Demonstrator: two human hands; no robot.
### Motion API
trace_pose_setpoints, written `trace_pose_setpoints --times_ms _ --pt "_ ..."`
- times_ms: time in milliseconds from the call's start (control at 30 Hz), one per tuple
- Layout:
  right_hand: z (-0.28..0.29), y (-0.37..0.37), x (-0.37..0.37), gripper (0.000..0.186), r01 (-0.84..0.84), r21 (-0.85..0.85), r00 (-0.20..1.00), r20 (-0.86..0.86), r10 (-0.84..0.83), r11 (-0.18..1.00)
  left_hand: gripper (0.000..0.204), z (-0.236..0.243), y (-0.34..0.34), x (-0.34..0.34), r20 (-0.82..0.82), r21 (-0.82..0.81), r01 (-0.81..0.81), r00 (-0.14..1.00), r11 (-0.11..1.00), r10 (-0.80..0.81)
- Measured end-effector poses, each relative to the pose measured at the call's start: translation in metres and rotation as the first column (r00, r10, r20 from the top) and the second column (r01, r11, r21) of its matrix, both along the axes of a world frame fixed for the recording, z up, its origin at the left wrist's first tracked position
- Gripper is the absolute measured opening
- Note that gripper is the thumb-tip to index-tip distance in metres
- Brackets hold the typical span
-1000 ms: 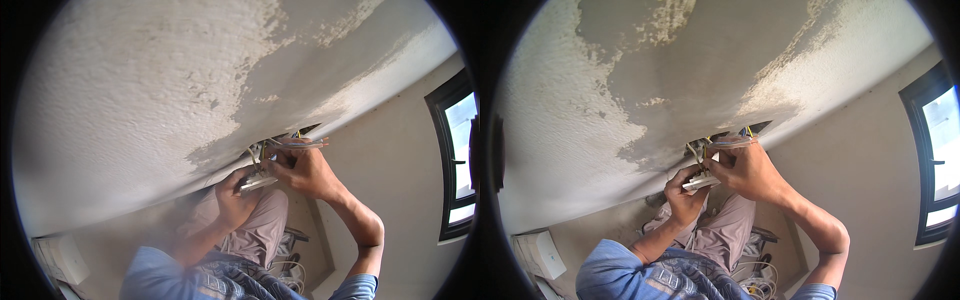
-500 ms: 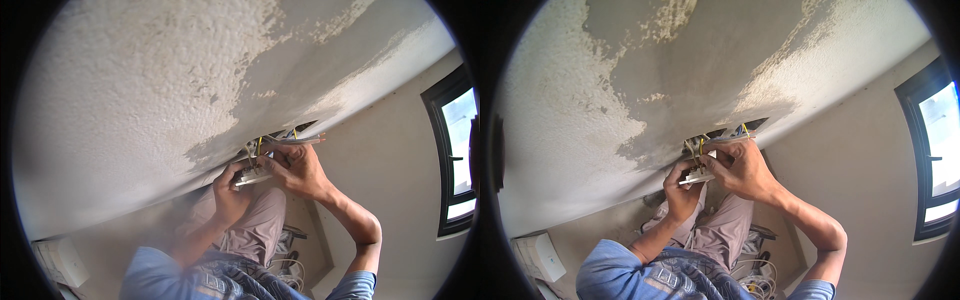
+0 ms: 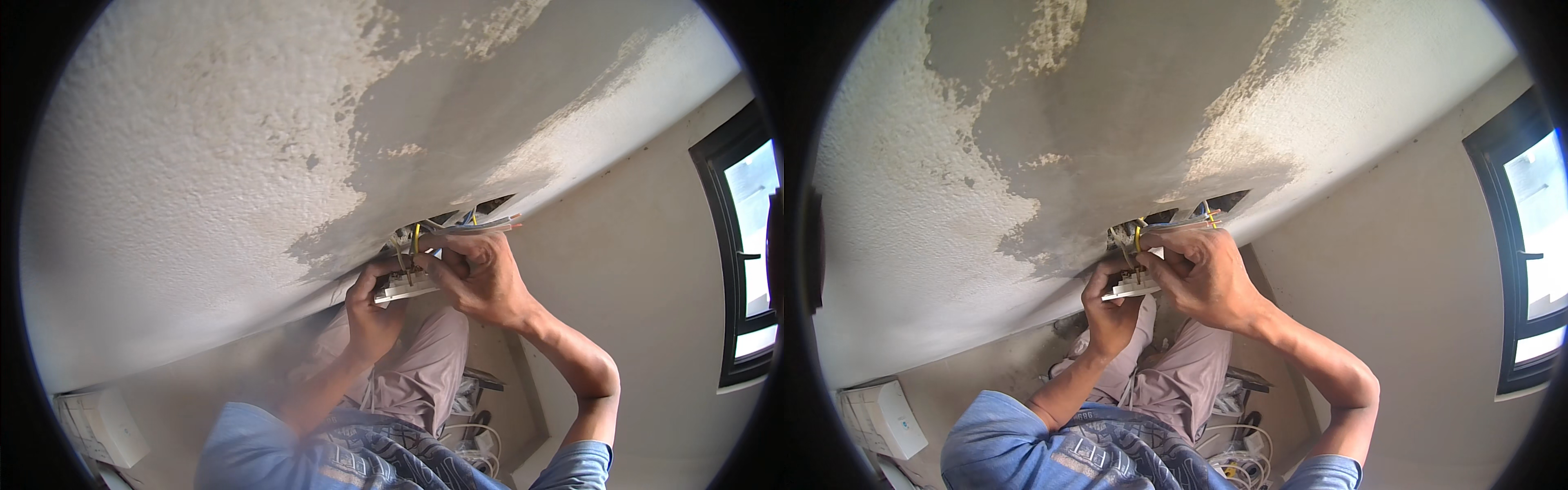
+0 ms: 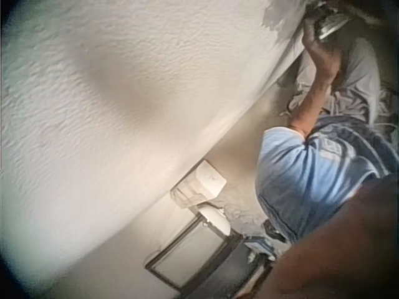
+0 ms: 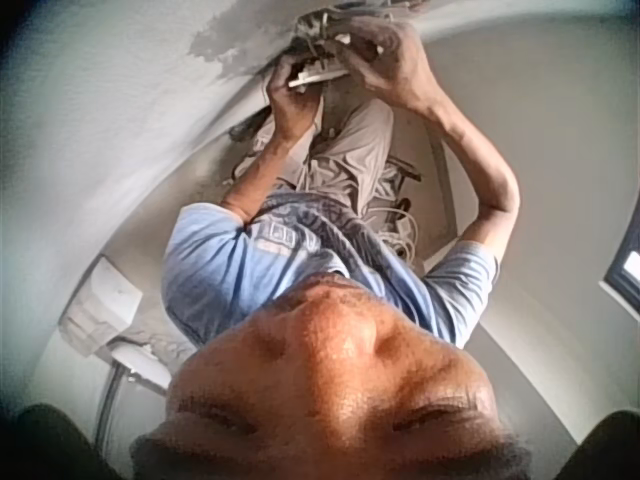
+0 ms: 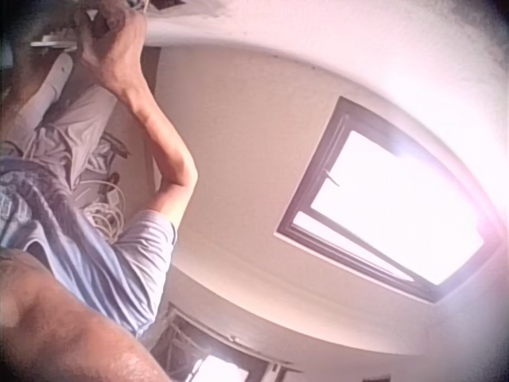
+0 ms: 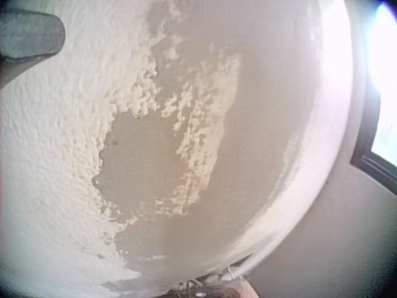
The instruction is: The person prepares wires in an electrical wall box using pliers, then connects the wires to the back of an electrical switch by hand and secures them using a screwdriver.
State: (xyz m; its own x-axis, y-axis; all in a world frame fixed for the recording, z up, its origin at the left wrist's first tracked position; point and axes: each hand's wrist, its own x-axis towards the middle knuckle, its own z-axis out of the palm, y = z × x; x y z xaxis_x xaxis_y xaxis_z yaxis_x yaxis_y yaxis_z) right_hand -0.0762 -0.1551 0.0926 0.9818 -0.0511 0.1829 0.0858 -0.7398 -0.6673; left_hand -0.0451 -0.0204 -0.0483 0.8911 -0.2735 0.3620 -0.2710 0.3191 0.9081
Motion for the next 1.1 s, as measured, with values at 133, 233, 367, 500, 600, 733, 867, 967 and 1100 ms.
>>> trace_pose_setpoints --times_ms 133,233,367,500,600,733,867,967,1100 --pt "0.002 0.0 0.001 0.018 -0.001 0.0 1.0 -0.023 0.001 1.0 0.032 -0.001 0.0 -0.002 -0.129 -0.095 0.088 0.987 0.992 -0.1" --pt "0.011 0.002 0.001 0.019 0.034 -0.007 0.991 -0.127 -0.035 0.999 0.035 -0.002 0.001 -0.005 -0.145 -0.089 0.086 0.984 0.992 -0.098" --pt "0.021 0.0 0.001 0.016 0.008 -0.017 0.98 -0.2 -0.011 1.0 0.034 0.006 0.003 -0.011 -0.175 -0.133 0.108 0.976 0.985 -0.131" --pt "0.036 -0.002 0.007 0.016 0.04 0.09 0.913 -0.407 0.001 0.995 0.033 0.015 0.007 -0.016 -0.21 -0.156 0.121 0.966 0.98 -0.152" --pt "0.028 -0.01 0.007 0.016 0.008 0.264 0.901 -0.421 0.108 0.965 0.034 0.025 0.012 -0.018 -0.26 -0.176 0.17 0.942 0.97 -0.212" --pt "0.026 -0.023 0.017 0.015 0.023 0.421 0.824 -0.522 0.222 0.907 0.034 0.032 0.016 -0.015 -0.284 -0.236 0.215 0.917 0.948 -0.279" --pt "0.031 -0.016 0.015 0.019 0.007 0.335 0.851 -0.497 0.171 0.942 0.033 0.027 0.015 -0.012 -0.322 -0.279 0.278 0.875 0.919 -0.362" --pt "0.027 -0.01 0.017 0.025 0.038 0.33 0.868 -0.478 0.132 0.943 0.032 0.026 0.015 -0.01 -0.341 -0.287 0.278 0.865 0.917 -0.368" --pt "0.012 -0.02 0.014 0.031 -0.007 0.357 0.9 -0.404 0.162 0.934 0.031 0.024 0.011 -0.01 -0.384 -0.338 0.3 0.821 0.892 -0.422"
